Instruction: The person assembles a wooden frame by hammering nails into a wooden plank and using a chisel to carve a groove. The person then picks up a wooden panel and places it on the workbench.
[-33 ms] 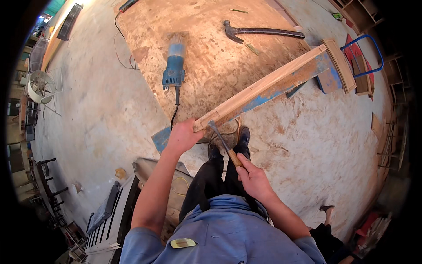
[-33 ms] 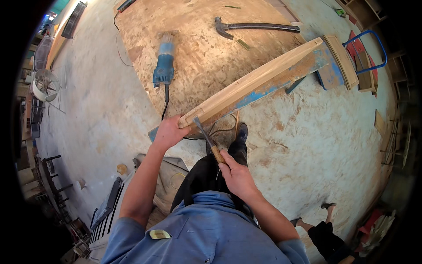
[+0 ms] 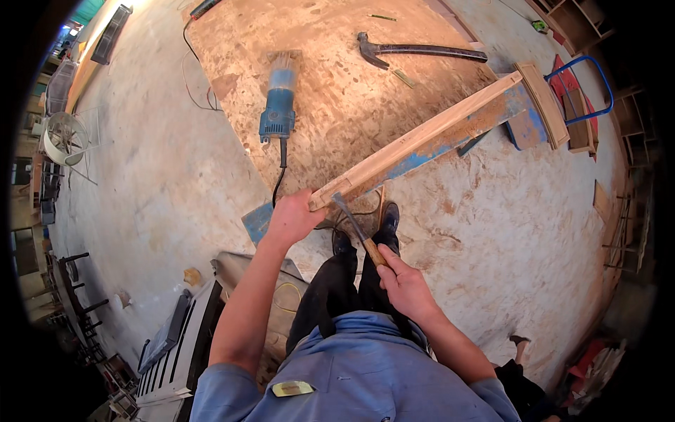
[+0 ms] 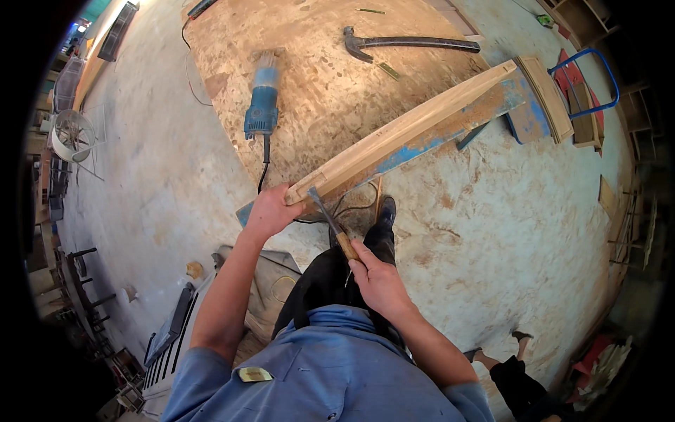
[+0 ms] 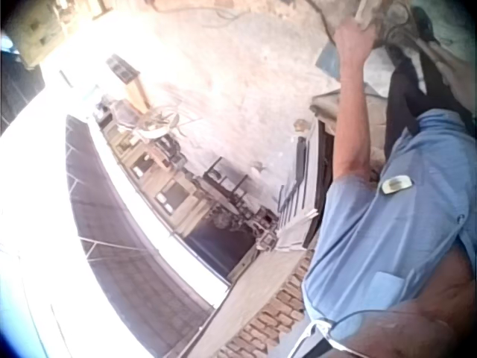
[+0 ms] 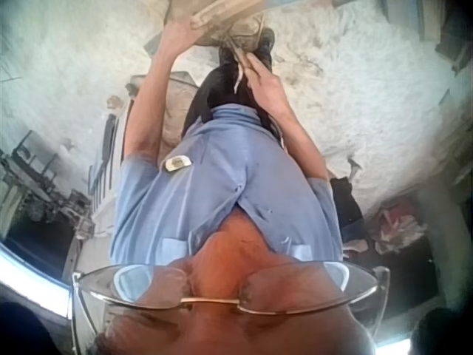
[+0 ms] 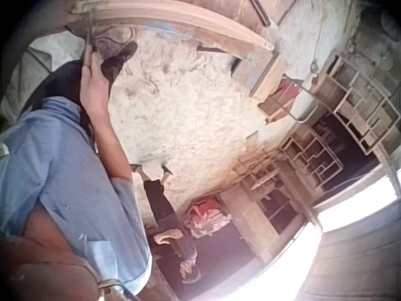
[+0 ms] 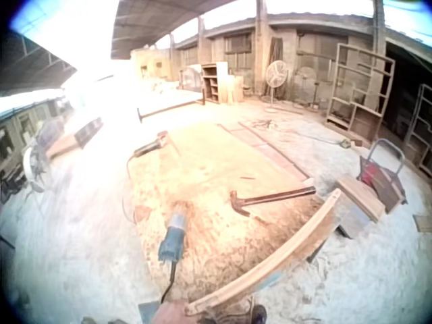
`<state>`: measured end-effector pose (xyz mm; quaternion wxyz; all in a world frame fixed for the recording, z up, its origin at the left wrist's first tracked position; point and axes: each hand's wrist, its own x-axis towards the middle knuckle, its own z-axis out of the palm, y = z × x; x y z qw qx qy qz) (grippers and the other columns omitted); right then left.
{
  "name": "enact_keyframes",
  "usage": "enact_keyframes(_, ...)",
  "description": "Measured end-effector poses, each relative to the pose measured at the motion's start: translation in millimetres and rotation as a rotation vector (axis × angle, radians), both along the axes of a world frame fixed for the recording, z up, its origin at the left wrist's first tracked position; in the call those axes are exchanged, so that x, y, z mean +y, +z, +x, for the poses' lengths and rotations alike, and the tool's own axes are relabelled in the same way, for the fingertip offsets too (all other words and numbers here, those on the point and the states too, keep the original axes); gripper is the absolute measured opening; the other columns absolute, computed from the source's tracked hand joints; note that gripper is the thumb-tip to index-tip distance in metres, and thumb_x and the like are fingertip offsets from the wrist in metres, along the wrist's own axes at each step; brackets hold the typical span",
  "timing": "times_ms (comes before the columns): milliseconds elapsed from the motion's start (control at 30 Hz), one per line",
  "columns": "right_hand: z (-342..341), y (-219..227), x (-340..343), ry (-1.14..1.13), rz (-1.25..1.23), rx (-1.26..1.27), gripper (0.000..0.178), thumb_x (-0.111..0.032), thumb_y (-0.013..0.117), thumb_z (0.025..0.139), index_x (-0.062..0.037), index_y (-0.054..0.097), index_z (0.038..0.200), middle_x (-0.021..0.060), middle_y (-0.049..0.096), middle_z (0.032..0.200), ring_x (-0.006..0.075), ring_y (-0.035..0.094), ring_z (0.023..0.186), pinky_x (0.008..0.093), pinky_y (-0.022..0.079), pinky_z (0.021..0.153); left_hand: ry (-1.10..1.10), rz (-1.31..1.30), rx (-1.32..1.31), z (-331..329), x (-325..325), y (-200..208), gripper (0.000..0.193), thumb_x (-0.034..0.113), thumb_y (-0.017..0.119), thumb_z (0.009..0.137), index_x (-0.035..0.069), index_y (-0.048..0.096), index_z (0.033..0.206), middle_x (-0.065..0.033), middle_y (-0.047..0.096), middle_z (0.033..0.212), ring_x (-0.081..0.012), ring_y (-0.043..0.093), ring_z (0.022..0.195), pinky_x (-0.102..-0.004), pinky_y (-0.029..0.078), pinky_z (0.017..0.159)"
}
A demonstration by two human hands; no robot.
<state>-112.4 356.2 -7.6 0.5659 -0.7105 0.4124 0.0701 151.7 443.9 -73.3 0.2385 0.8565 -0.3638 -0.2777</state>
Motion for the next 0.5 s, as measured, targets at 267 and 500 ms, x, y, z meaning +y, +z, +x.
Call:
enact_keyframes(267,12,7,4,-0.007,-0.015,-0.010,0.044,-0.025,0.056,0.100,-0.0095,0.052,0.140,0.0263,0.067,0.103,0.0444,0.066,0.091,0.0459,0.052,0.080,-0.015,0.003,0.000,-2,-1,5,0.039,0.028,0.073,0.077,0.004,0.069,0.108,-0.0229,0.069,0.086,-0.0409,0.066,0.084,-0.0477,0.053,0.076)
enact_keyframes(500,19,-13,7,-0.047,-0.022,-0.063,0.042,-0.023,0.058,0.099,-0.0093,0.054,0.139,0.0233,0.069,0.095,0.0362,0.068,0.079,0.0400,0.054,0.075,0.008,-0.008,0.037,3,-2,8,0.040,0.027,0.071,0.077,0.004,0.069,0.109,-0.0219,0.069,0.086,-0.0403,0.067,0.084,-0.0470,0.054,0.075)
